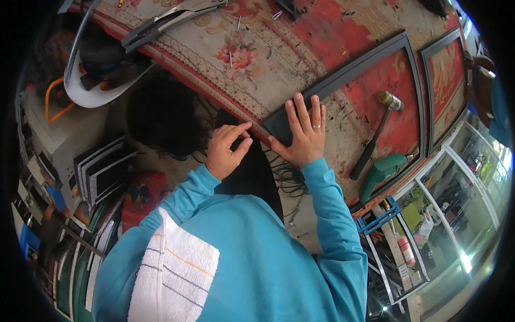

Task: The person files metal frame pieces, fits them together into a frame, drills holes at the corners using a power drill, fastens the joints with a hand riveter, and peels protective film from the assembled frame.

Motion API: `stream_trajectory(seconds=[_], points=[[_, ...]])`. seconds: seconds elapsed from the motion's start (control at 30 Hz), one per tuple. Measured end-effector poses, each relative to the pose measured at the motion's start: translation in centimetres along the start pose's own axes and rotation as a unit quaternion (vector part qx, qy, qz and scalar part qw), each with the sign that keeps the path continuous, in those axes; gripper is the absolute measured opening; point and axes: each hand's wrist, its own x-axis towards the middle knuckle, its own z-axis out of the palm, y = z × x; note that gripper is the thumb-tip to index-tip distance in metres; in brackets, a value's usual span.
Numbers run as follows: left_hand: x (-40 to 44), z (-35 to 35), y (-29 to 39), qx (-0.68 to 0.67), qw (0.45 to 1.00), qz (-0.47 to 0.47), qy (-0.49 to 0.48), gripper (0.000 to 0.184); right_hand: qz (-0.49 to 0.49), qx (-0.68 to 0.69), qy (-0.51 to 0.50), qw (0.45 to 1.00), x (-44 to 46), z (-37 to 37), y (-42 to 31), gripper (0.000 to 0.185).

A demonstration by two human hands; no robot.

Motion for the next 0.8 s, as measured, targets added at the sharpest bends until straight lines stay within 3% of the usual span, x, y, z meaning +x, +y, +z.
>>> stream_trajectory(seconds=[0.2,0.27,0.4,0.47,0.5,0.53,0.63,0.8], points=[[0.3,1.7,-0.5,-0.029,1.0,0.003,-0.001,0.039,-0.007,-0.008,-0.007,1.0,0.1,0.2,0.3,0.091],[0.6,1.9,-0.2,-0.102,0.993,-0.054,0.001,0.04,-0.009,-0.009,-0.008,1.0,0.1,0.1,0.2,0.091],[2.8,0.2,1.1,-0.061,0.998,-0.029,0.002,0.041,-0.004,-0.016,-0.013,1.0,0.0,0.1,0.2,0.092],[4.8,-0.7,1.9,0.008,0.991,0.134,-0.017,0.047,0.0,-0.005,-0.005,1.0,0.2,-0.1,0.1,0.094],[5.4,-0.8,1.9,0.105,0.977,0.167,-0.085,0.069,0.0,-0.01,-0.008,1.0,0.0,0.0,0.4,0.095],[6.2,-0.5,2.0,0.106,0.976,0.171,-0.087,0.069,0.003,-0.011,-0.004,1.0,0.0,0.0,0.5,0.095],[9.2,0.6,2.0,0.248,0.915,0.196,-0.25,0.11,0.013,0.009,0.007,1.0,-0.2,0.3,0.7,0.106],[11.4,0.7,1.2,0.272,0.873,0.273,-0.298,0.121,0.046,0.076,0.043,0.995,-0.5,0.2,0.8,0.116]])
